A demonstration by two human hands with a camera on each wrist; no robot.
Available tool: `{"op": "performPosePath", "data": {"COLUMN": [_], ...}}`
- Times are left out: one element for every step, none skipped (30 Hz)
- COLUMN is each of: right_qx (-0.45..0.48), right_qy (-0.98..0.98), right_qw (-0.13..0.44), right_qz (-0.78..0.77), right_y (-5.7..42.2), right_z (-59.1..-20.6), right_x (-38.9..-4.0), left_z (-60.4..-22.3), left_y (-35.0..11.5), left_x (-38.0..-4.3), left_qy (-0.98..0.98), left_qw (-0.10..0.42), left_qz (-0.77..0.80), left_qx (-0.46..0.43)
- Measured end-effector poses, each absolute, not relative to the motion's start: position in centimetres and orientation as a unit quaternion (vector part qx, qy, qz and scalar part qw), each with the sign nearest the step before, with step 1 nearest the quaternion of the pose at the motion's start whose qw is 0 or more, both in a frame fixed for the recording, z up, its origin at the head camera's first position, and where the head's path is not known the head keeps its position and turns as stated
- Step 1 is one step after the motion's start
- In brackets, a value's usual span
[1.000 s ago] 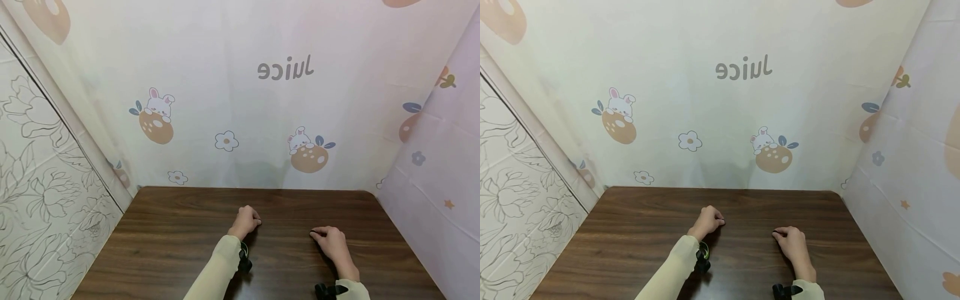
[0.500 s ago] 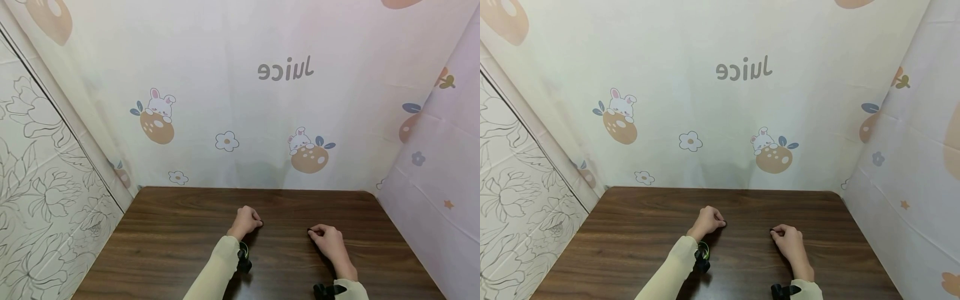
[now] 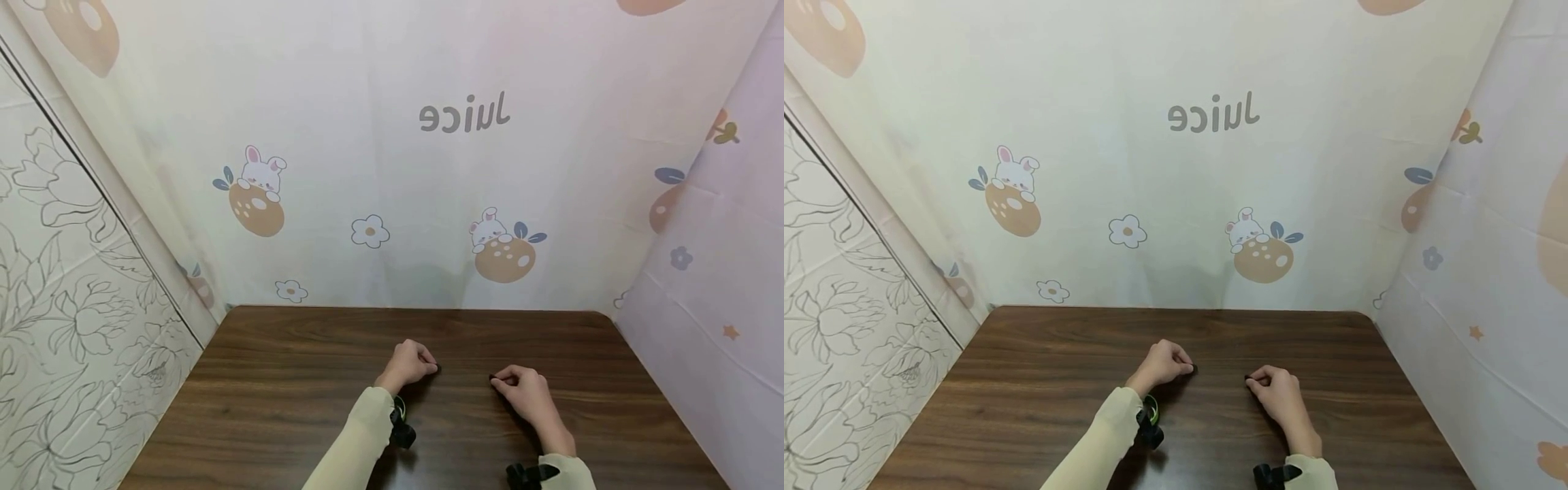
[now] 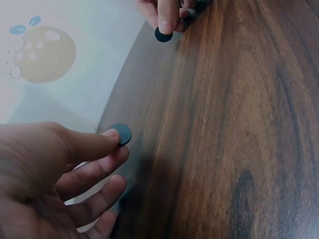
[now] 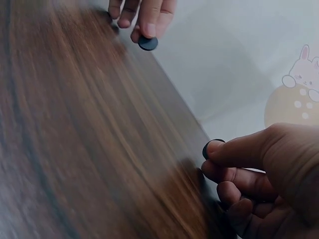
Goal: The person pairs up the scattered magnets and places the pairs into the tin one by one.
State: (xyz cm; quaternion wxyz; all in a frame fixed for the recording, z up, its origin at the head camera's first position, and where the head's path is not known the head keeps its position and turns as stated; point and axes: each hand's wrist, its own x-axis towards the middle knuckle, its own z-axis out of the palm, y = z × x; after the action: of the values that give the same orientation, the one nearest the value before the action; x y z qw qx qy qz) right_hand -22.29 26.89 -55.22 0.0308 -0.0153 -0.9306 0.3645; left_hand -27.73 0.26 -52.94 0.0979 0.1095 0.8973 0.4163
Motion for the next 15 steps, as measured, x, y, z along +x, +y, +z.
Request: {"op": "performPosePath", "data": {"right_qx": [-0.014, -0.014, -0.014, -0.013, -0.011, -0.010, -0.009, -0.006, -0.002, 0.002, 0.004, 0.005, 0.005, 0.006, 0.006], "right_qy": [-0.930, -0.930, -0.929, -0.928, -0.928, -0.928, -0.927, -0.927, -0.927, -0.927, -0.927, -0.926, -0.926, -0.926, -0.926], "right_qw": [0.028, 0.025, 0.022, 0.020, 0.019, 0.019, 0.017, 0.016, 0.016, 0.015, 0.014, 0.012, 0.009, 0.008, 0.007], "right_qz": [0.365, 0.367, 0.369, 0.371, 0.372, 0.373, 0.374, 0.375, 0.375, 0.376, 0.376, 0.376, 0.378, 0.378, 0.378], "right_y": [26.8, 26.6, 26.5, 26.4, 26.2, 26.1, 25.9, 25.8, 25.6, 25.5, 25.3, 25.2, 25.1, 24.9, 24.8], "right_z": [-55.2, -55.2, -55.2, -55.2, -55.3, -55.2, -55.2, -55.2, -55.2, -55.2, -55.1, -55.1, -55.1, -55.1, -55.1], "right_x": [-22.3, -22.3, -22.3, -22.3, -22.3, -22.2, -22.2, -22.2, -22.2, -22.2, -22.2, -22.2, -22.3, -22.3, -22.3], "left_z": [-52.9, -52.8, -52.7, -52.6, -52.6, -52.6, -52.6, -52.6, -52.6, -52.7, -52.7, -52.6, -52.6, -52.6, -52.5], "left_y": [0.3, 0.3, 0.4, 0.4, 0.5, 0.5, 0.6, 0.7, 0.7, 0.7, 0.8, 0.8, 0.9, 1.0, 1.0], "left_x": [-27.7, -27.7, -27.6, -27.6, -27.5, -27.5, -27.5, -27.4, -27.3, -27.3, -27.3, -27.2, -27.1, -27.0, -26.9], "left_qy": [0.895, 0.893, 0.891, 0.888, 0.886, 0.884, 0.882, 0.880, 0.879, 0.878, 0.878, 0.877, 0.877, 0.877, 0.877], "left_qw": [0.100, 0.104, 0.107, 0.110, 0.114, 0.116, 0.119, 0.122, 0.123, 0.124, 0.125, 0.126, 0.127, 0.127, 0.126], "left_qz": [0.419, 0.421, 0.424, 0.427, 0.429, 0.432, 0.434, 0.436, 0.438, 0.438, 0.439, 0.439, 0.439, 0.438, 0.438], "left_qx": [0.114, 0.119, 0.123, 0.128, 0.132, 0.136, 0.139, 0.141, 0.143, 0.145, 0.148, 0.149, 0.149, 0.150, 0.152]}}
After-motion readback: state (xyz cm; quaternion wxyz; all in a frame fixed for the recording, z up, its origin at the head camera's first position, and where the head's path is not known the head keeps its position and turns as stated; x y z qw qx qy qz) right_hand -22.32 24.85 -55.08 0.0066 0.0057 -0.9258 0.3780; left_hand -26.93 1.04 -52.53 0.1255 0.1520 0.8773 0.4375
